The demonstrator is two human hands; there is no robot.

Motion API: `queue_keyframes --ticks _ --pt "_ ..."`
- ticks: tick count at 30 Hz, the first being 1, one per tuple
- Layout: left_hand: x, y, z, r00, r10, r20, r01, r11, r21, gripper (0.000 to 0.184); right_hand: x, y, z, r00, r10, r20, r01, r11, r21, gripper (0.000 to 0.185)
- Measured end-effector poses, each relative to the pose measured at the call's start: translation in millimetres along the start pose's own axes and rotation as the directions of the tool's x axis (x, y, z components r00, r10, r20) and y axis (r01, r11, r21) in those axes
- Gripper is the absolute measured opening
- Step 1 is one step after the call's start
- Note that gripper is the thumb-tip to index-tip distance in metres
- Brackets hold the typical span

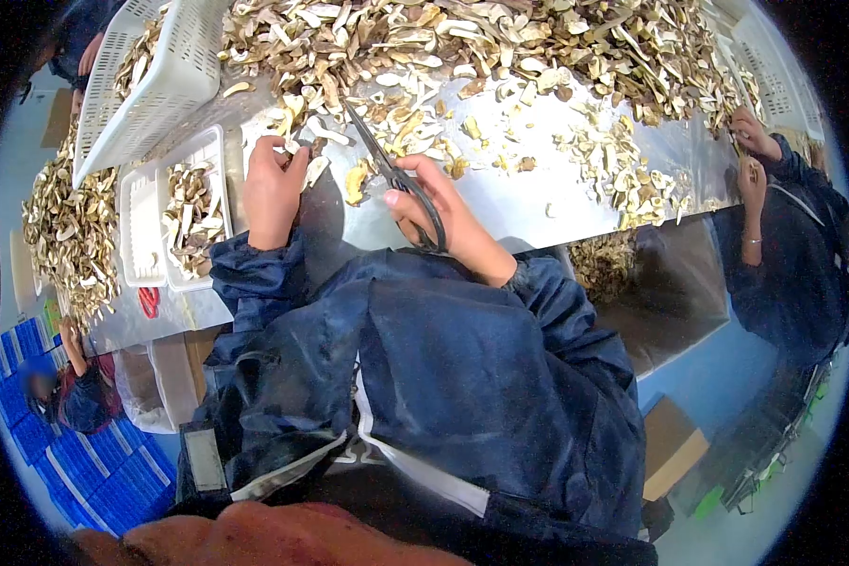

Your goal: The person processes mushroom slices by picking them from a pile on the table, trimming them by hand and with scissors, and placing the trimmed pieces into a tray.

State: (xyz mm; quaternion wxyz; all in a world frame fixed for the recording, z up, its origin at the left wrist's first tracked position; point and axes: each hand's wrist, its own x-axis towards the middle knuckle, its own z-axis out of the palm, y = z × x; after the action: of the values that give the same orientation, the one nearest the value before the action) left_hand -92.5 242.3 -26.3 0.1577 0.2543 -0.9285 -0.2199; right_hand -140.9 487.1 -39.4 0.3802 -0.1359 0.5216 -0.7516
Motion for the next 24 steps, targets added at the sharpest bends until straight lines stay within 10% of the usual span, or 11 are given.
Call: queue_keyframes --ticks 9,12,16,24 --pt "-2 -9 4 0.991 0.115 -0.063 -0.127 0.960 -0.249 0.018 -4 -7 6 1.000 0.023 -0.020 -0.024 0.995 -0.096 0.037" --pt "-4 -18 8 0.982 -0.095 0.161 0.183 0.659 -0.730 0.013 -6 -8 4 1.000 -0.012 -0.001 0.011 0.975 -0.223 0.042" --pt "-14 10 -20 0.915 -0.177 0.363 0.398 0.246 -0.884 0.012 -13 -17 12 0.995 -0.099 0.012 0.095 0.899 -0.427 0.048" --pt "-35 25 -16 0.898 -0.097 0.429 0.440 0.204 -0.875 0.004 -14 -26 25 0.997 -0.072 -0.007 0.056 0.828 -0.559 0.050"
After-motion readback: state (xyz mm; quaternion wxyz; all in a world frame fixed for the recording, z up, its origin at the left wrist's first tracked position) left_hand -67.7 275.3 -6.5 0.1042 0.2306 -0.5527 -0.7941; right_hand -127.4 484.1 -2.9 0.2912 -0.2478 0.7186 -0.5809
